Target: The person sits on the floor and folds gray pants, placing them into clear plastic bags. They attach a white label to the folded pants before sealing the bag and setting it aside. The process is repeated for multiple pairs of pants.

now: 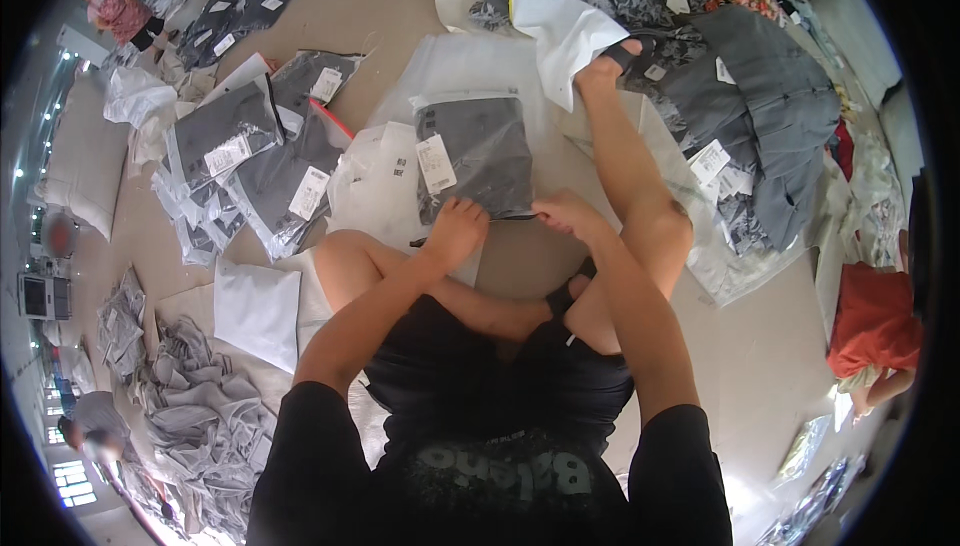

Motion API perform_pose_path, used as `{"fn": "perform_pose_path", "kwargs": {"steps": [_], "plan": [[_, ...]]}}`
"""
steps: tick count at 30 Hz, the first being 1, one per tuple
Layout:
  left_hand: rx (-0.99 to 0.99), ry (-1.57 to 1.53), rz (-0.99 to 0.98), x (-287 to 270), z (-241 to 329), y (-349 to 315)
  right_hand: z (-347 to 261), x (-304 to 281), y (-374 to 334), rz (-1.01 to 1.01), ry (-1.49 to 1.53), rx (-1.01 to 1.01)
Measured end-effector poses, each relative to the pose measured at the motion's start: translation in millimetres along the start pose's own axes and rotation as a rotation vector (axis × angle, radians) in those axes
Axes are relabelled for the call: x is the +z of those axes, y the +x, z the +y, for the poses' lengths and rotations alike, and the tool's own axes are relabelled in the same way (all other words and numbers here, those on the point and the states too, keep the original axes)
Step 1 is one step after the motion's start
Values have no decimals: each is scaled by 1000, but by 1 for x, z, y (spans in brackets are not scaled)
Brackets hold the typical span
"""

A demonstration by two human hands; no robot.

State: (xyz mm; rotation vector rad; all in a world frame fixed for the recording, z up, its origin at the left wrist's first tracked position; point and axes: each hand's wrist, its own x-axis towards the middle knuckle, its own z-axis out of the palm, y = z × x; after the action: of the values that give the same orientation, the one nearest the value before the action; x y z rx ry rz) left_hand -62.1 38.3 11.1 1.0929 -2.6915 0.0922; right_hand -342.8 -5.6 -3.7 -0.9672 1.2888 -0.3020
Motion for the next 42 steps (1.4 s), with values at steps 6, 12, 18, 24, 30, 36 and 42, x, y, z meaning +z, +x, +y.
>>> {"fn": "perform_pose_path", "kwargs": {"steps": [6,12,18,24,30,36,42], "plan": [[-76,-85,-241,4,-34,-44,5,-19,3,253,-635,-21],[-65,-409,-726,-3,-75,-22,10,8,-9,640,-1049,-386],[-1075,-658,197,46,-131,5,22,43,-6,361,-1276,-589],[-1232,-1262,199,68,-129,17,16,55,-1,403,-1068,-611],[-1055,-1348,403,-40,-166,58,15,39,6,597,-747,-659],[-1303,-974,996,-235,-281,-4,6,35,-4,349,-825,-492],[-1008,-1408,1486,-275,-417,-142,-1,58,-1,139,-857,-498]]}}
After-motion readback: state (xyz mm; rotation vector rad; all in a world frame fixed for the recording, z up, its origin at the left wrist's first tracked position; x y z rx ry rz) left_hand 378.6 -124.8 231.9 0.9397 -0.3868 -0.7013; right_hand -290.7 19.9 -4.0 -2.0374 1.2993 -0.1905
